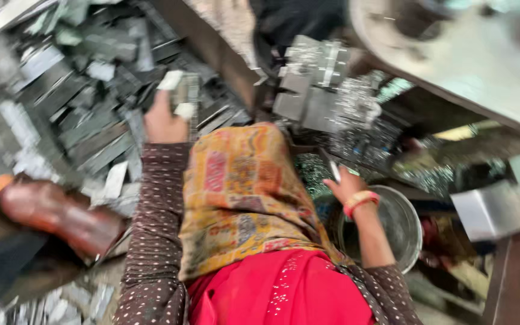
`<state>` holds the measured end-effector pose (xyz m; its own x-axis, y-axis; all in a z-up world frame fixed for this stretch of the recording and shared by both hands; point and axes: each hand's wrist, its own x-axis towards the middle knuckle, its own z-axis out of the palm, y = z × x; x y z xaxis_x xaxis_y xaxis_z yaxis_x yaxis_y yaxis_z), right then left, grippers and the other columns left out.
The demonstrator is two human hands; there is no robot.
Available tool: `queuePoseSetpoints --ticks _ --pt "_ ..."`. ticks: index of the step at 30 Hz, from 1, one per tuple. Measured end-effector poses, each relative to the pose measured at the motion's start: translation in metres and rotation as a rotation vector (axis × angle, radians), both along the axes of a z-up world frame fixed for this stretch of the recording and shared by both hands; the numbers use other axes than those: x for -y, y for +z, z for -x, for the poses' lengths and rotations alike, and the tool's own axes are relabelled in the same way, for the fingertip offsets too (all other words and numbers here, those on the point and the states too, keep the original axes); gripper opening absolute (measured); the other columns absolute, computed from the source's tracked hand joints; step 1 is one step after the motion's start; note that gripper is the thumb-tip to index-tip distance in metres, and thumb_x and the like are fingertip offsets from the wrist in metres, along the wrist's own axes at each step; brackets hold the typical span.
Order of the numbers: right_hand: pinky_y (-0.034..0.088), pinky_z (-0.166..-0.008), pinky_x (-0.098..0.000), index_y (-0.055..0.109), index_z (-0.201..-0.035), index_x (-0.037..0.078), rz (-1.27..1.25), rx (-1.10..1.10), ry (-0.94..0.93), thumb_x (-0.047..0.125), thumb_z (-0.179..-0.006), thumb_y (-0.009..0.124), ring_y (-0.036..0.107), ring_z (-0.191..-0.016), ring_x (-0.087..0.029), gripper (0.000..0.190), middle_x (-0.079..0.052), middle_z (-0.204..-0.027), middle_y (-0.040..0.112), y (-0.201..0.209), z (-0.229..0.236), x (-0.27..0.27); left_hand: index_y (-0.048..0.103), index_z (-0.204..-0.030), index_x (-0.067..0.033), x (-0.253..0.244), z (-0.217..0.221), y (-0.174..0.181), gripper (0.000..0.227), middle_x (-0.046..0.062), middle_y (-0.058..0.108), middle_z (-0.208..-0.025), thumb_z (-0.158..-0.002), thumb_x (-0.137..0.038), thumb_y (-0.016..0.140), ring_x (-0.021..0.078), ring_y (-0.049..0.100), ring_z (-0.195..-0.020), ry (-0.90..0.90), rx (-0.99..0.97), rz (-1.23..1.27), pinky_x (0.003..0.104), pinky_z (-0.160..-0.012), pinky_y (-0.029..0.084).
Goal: The person repeatedly picks up metal brackets from a bin, places them into a press machine, and removes the processed pieces. The cycle of loading and unloading continues throughout the clip.
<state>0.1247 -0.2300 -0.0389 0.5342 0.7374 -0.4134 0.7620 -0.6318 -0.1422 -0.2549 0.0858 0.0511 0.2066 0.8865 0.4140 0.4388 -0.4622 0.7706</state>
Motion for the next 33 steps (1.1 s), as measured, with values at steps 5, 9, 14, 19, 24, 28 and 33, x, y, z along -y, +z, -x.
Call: queuePoseSetpoints --ticks 5,9,14,19,24,28,33 --pt "0.055 -0.075 -0.0537 0.058 -0.111 0.003 0.002 -0.016 -0.027 0.053 -0.091 0.065 0.071 -0.084 -0.043 0.055 -0.022 -0.087 0.073 0.029 0.02 -0.008 0.065 -0.13 -0.0124 0.043 -0.154 0.015 0.052 0.014 0.068 -0.122 -0.081 0.002 0.066 0.0373 0.069 -0.11 -0.147 -0.036 -0.151 0.045 -0.092 0.058" --pt "0.055 -0.075 -0.0532 0.057 -0.11 0.003 0.015 -0.03 -0.011 0.051 -0.092 0.065 0.071 -0.083 -0.043 0.052 -0.022 -0.087 0.073 0.036 0.026 -0.011 0.059 -0.129 -0.0123 0.084 -0.219 -0.014 0.045 0.017 0.034 -0.16 -0.096 -0.042 0.048 0.0336 0.037 -0.145 -0.433 -1.095 -0.076 0.056 -0.115 0.019" --pt "0.055 -0.075 -0.0535 0.056 -0.108 0.001 -0.025 -0.021 -0.001 0.051 -0.089 0.068 0.07 -0.084 -0.044 0.054 -0.024 -0.087 0.072 0.029 0.024 -0.009 0.056 -0.139 -0.0021 0.136 -0.226 -0.04 0.061 0.02 0.042 -0.15 -0.102 -0.049 0.043 0.0331 0.037 -0.144 -0.426 -0.82 -0.199 0.055 -0.124 0.009" --pt "0.055 -0.076 -0.0534 0.054 -0.109 0.0 -0.002 -0.039 0.02 0.053 -0.089 0.068 0.07 -0.085 -0.045 0.057 -0.025 -0.088 0.071 0.027 0.021 -0.014 0.068 -0.119 -0.0062 0.125 -0.233 -0.038 0.038 0.018 0.042 -0.156 -0.094 -0.033 0.057 0.0316 0.04 -0.146 -0.527 -0.843 -0.159 0.056 -0.126 0.009" --pt "0.055 -0.076 -0.0537 0.054 -0.109 0.001 -0.024 -0.058 0.013 0.052 -0.09 0.067 0.07 -0.085 -0.045 0.056 -0.026 -0.087 0.071 0.018 0.017 -0.007 0.069 -0.112 -0.0053 0.103 -0.251 -0.033 0.038 0.018 0.043 -0.153 -0.09 -0.034 0.059 0.0328 0.039 -0.141 -0.564 -0.828 -0.121 0.056 -0.122 0.008" --pt "0.055 -0.075 -0.054 0.055 -0.107 0.002 -0.11 -0.044 -0.011 0.047 -0.091 0.066 0.069 -0.085 -0.046 0.05 -0.026 -0.089 0.07 -0.015 0.02 0.007 0.068 -0.114 -0.0043 0.103 -0.251 -0.032 0.04 0.017 0.045 -0.152 -0.089 -0.034 0.06 0.0323 0.04 -0.141 -0.531 -0.778 -0.14 0.056 -0.123 0.008" --pt "0.054 -0.073 -0.0552 0.05 -0.115 0.002 -0.158 -0.035 -0.082 0.037 -0.096 0.059 0.069 -0.081 -0.046 0.041 -0.026 -0.091 0.071 -0.068 0.041 0.027 0.069 -0.111 -0.0054 0.097 -0.249 -0.038 0.035 0.017 0.045 -0.153 -0.089 -0.031 0.06 0.0303 0.041 -0.143 -0.519 -0.762 -0.154 0.054 -0.124 0.009"
